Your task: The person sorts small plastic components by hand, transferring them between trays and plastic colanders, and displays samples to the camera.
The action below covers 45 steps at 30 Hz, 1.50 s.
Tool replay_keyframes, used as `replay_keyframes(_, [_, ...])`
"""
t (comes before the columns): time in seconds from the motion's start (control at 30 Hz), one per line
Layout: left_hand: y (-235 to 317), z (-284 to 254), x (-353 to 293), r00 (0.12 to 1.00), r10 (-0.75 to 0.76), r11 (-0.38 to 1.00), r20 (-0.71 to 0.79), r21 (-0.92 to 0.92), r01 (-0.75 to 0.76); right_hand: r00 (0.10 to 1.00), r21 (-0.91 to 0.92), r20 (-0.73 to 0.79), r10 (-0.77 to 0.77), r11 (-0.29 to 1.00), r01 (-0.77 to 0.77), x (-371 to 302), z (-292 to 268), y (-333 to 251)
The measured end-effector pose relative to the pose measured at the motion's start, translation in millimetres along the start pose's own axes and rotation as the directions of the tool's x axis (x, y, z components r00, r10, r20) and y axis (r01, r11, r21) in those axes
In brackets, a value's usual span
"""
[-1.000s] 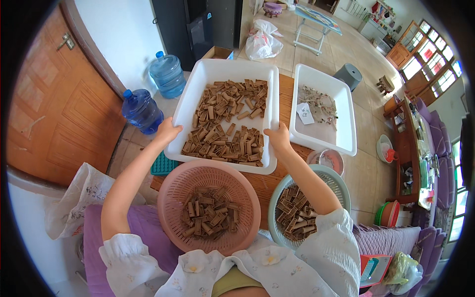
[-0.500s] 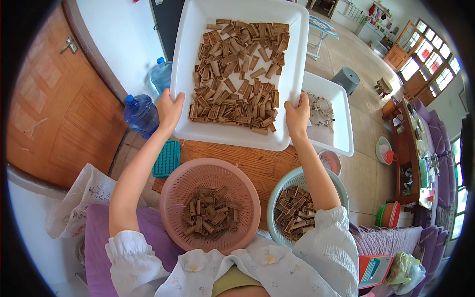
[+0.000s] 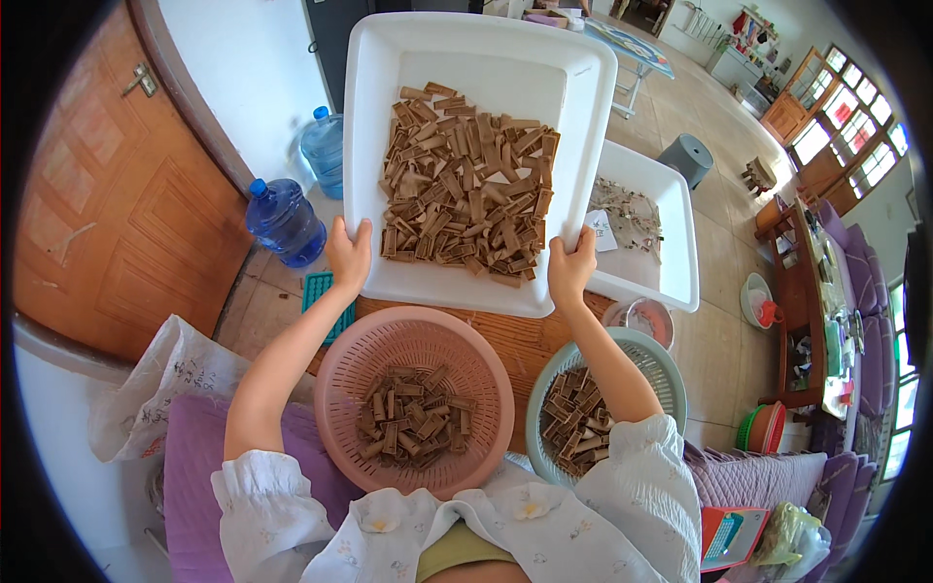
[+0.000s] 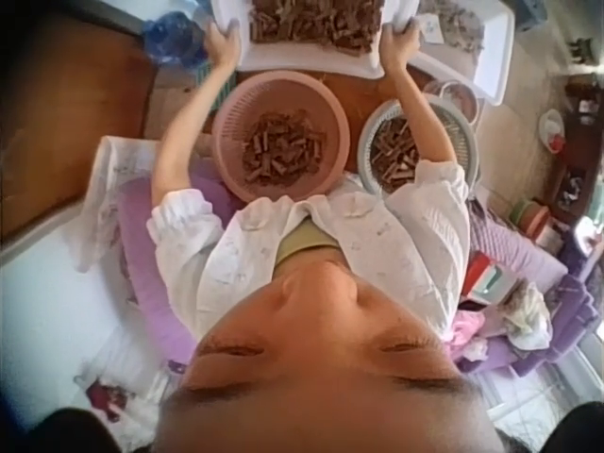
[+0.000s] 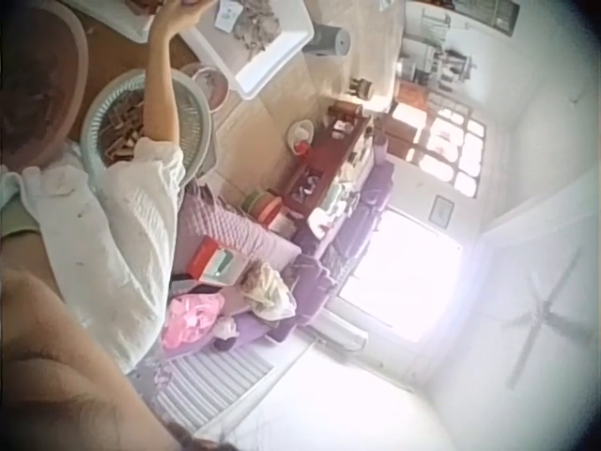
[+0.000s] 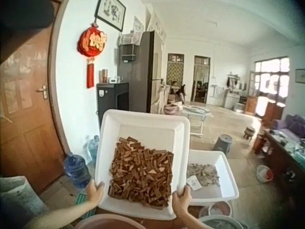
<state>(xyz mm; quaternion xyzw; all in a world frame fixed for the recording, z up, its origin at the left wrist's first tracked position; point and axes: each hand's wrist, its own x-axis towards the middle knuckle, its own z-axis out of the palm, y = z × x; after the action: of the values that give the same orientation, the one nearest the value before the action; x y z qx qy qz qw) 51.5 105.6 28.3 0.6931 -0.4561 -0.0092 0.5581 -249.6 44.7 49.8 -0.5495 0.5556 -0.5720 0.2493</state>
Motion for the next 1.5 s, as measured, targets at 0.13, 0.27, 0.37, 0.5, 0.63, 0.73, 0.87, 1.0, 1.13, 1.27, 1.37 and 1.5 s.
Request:
replay_keyframes(0.13, [-15,5,-11,0.999,-0.033,0.999,0.016,0.011,0.033,1.0,-0.03,-0.003,-0.017,0.999,0.017,-4,1,11])
replay_keyframes(0.27, [-26,8,-20,1.0,-0.03,1.0,0.008,0.004,0.03,0.999,-0.11,0.027,0.031,0.994,-0.027,-6,5,14])
replay_keyframes(0.37, [-30,6,-23,0.993,-0.091,0.996,0.074,0.026,0.089,0.998,-0.199,0.043,0.048,0.979,-0.038,-3,6,10])
replay_keyframes(0.5, [-28,9,-24,0.997,-0.058,0.998,0.06,-0.002,0.058,0.999,-0.156,0.024,0.023,0.988,-0.019,1,3,13])
replay_keyframes(0.63, [-35,16,-26,1.0,-0.006,1.0,0.023,-0.009,0.007,0.999,-0.111,-0.028,-0.044,0.993,0.041,5,6,20])
replay_keyframes(0.73, [-42,15,-25,0.999,0.03,0.999,0.04,-0.033,-0.029,0.998,-0.142,-0.027,-0.053,0.989,0.049,1,6,19])
replay_keyframes(0.87, [-48,-4,-14,0.969,0.116,0.993,0.22,-0.047,-0.108,0.996,-0.187,0.053,-0.072,0.979,0.081,-3,-1,19])
replay_keyframes(1.0, [-44,-27,-7,0.875,0.139,0.988,0.464,-0.008,-0.153,0.95,-0.293,0.309,-0.032,0.947,0.128,2,-23,6])
replay_keyframes(1.13, [-18,-44,3,0.648,-0.183,0.983,0.739,0.151,0.106,0.897,-0.416,0.442,0.023,0.891,0.182,13,-37,6])
replay_keyframes(1.27, [-14,-49,2,0.589,-0.255,0.967,0.767,0.195,0.165,0.86,-0.448,0.51,0.027,0.861,0.239,19,-44,10])
replay_keyframes(1.37, [-16,-52,5,0.578,-0.247,0.969,0.778,0.204,0.139,0.849,-0.455,0.521,0.083,0.869,0.195,20,-47,5])
replay_keyframes(1.5, [-15,-52,7,0.5,-0.301,0.953,0.812,0.246,0.174,0.796,-0.442,0.572,0.197,0.892,0.097,23,-56,1])
